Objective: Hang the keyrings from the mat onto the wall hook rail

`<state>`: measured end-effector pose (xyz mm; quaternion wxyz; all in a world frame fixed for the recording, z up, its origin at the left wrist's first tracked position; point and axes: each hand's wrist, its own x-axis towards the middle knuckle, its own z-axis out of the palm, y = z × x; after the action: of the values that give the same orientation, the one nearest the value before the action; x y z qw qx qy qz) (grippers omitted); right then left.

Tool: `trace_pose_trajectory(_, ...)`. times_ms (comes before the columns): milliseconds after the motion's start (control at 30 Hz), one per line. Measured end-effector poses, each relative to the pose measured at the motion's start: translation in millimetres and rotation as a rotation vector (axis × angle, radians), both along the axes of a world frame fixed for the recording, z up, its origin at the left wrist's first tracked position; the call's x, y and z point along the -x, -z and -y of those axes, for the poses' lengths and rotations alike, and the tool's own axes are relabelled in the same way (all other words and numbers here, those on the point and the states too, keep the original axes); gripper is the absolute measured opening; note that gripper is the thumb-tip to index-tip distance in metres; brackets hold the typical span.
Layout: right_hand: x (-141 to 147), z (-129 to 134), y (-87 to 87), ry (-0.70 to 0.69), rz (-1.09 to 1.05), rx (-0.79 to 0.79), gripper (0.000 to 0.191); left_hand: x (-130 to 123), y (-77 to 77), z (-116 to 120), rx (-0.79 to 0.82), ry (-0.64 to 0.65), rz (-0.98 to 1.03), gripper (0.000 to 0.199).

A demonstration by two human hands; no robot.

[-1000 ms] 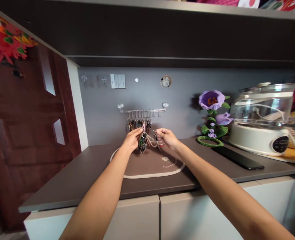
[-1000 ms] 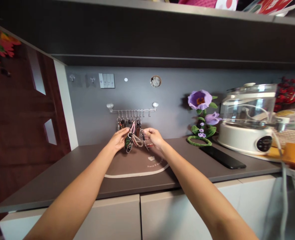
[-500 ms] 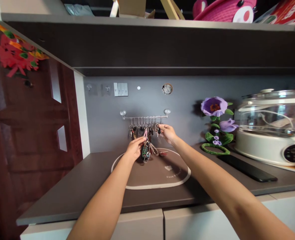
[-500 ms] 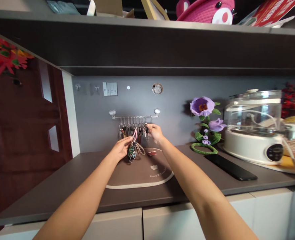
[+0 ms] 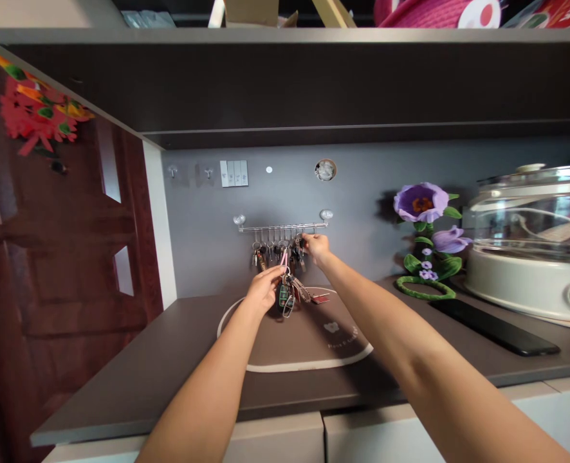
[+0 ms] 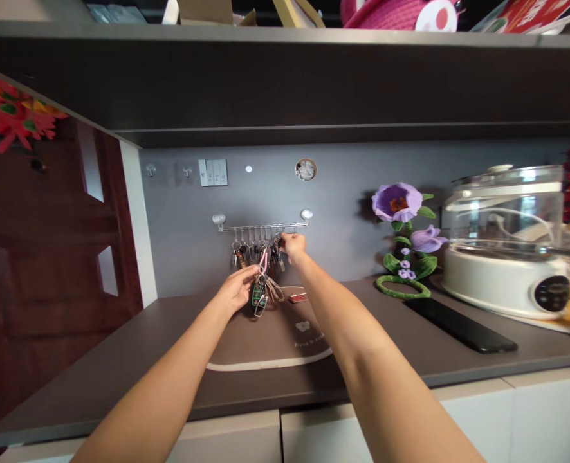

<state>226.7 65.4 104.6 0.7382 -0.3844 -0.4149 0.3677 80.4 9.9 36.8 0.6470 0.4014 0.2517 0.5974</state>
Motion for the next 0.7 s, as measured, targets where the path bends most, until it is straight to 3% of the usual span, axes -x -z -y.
trace_pose_trajectory(200,0,-4,3.3,0.035,0.000,0.029,0.021,0,-0.6,1,0.003,-0.004,0.012,0.020)
trace_pose_trajectory(700,-7,-6,28.1,-0.090,0.043,0.035,0.008,1,-3.1,4,0.023,-0.012,0.031,0.019)
